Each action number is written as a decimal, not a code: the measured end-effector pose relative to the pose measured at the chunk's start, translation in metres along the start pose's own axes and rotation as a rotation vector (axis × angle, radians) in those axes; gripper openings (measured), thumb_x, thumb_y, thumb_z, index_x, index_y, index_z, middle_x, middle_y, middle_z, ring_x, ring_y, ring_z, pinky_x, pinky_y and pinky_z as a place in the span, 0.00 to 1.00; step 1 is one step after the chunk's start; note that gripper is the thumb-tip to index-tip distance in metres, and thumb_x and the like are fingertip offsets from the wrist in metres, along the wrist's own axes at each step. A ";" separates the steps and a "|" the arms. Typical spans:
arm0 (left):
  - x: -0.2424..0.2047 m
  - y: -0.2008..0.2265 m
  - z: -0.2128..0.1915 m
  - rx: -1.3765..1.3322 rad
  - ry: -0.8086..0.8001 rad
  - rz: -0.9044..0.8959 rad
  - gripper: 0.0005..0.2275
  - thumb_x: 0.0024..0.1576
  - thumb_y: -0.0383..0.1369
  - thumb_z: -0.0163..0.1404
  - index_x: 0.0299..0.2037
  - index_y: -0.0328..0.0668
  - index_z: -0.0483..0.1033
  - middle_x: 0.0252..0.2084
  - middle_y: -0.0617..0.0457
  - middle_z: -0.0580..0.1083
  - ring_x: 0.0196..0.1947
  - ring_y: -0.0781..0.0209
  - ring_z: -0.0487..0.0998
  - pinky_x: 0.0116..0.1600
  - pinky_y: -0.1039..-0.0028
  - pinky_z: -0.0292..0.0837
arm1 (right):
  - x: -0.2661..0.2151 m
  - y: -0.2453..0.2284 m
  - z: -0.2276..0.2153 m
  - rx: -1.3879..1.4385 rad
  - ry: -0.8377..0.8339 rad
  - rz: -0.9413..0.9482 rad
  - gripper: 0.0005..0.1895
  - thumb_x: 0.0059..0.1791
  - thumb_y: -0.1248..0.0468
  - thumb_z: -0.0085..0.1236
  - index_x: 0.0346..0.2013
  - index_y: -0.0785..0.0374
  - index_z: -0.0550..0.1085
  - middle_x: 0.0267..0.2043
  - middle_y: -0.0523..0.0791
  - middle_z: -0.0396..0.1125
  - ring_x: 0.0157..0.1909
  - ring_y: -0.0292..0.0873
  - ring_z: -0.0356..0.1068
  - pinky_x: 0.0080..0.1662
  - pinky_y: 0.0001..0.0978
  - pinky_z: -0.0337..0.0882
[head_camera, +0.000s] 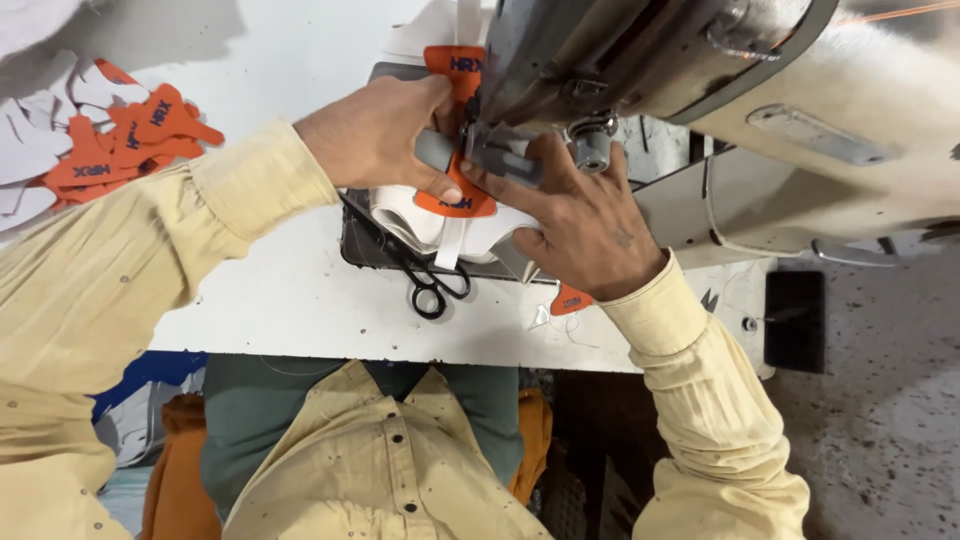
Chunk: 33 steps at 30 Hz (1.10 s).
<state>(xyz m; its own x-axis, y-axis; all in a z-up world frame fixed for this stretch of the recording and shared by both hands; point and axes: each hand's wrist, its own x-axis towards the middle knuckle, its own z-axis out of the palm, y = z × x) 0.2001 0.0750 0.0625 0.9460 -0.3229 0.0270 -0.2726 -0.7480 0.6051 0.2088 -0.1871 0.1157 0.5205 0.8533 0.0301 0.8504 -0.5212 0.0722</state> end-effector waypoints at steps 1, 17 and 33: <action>-0.002 -0.001 0.000 0.004 0.010 0.000 0.34 0.43 0.49 0.71 0.47 0.29 0.67 0.40 0.36 0.76 0.44 0.38 0.79 0.48 0.57 0.73 | 0.000 0.001 -0.003 -0.006 0.006 -0.006 0.37 0.41 0.64 0.61 0.64 0.34 0.71 0.56 0.47 0.62 0.42 0.48 0.71 0.57 0.70 0.58; -0.006 -0.003 0.006 0.047 0.113 0.078 0.28 0.49 0.34 0.65 0.52 0.33 0.60 0.46 0.43 0.78 0.49 0.43 0.78 0.58 0.50 0.48 | -0.017 0.017 0.011 0.026 0.172 -0.113 0.34 0.42 0.61 0.68 0.63 0.37 0.75 0.65 0.42 0.64 0.38 0.42 0.65 0.50 0.47 0.60; 0.049 0.011 -0.038 0.184 -0.207 0.202 0.28 0.52 0.24 0.59 0.64 0.40 0.65 0.39 0.45 0.79 0.43 0.48 0.82 0.49 0.62 0.76 | -0.016 -0.072 0.021 -0.118 0.329 0.203 0.31 0.49 0.58 0.59 0.68 0.51 0.70 0.58 0.54 0.63 0.56 0.57 0.67 0.55 0.52 0.64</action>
<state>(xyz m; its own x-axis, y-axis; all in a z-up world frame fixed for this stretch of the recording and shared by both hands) 0.2499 0.0731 0.1003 0.8194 -0.5717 -0.0416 -0.4954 -0.7429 0.4501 0.1406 -0.1637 0.0895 0.6083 0.7015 0.3714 0.7079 -0.6911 0.1458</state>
